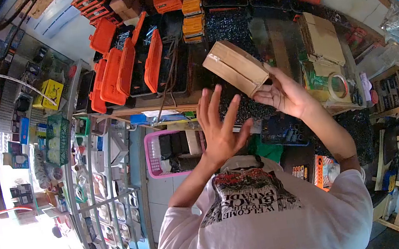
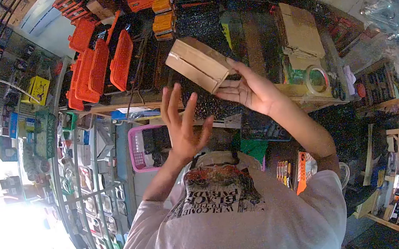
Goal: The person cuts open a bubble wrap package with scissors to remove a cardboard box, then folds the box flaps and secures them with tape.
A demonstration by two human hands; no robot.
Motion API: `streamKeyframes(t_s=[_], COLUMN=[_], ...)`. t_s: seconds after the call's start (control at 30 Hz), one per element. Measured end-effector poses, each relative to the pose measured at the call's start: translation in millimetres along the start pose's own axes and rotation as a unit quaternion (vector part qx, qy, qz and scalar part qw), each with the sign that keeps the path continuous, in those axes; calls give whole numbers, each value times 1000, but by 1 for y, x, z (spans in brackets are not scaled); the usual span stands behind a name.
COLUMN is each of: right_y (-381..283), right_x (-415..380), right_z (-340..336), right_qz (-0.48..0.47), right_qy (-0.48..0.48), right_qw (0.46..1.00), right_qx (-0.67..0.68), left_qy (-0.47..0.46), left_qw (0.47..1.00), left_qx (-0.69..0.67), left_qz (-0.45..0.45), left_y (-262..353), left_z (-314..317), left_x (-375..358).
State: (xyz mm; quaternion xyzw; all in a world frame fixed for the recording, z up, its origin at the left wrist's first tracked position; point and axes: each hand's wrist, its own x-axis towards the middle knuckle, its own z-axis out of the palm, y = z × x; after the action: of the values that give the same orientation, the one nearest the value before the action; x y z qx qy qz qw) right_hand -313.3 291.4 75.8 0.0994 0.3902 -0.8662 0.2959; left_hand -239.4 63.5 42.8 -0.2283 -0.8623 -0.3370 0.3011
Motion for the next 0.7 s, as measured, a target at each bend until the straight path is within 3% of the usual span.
streamKeyframes(t_s=[0.07,0.17,0.27,0.47,0.57,0.7], right_y=[-8,-28,-44,-60,-64,-71], right_x=[5,20,33,52,56,52], right_z=[-10,-26,-26,-25,-32,-39], right_qz=[-13,-22,-70,-115,-128,-170], right_qy=[11,-9,-8,-36,-42,-60], right_qw=[999,999,985,938,923,880], right_qx=[-33,-47,-156,-324,-360,-439], left_qy=[-9,-129,-120,45,75,-10], left_qw=[1000,988,986,984,993,988], left_qx=[1,79,116,172,79,148], left_qz=[-24,-7,-26,12,-44,-42], left_y=[-3,-10,-32,-67,-76,-77], left_z=[3,8,28,72,83,76], left_x=[-18,-48,-82,-112,-112,-107])
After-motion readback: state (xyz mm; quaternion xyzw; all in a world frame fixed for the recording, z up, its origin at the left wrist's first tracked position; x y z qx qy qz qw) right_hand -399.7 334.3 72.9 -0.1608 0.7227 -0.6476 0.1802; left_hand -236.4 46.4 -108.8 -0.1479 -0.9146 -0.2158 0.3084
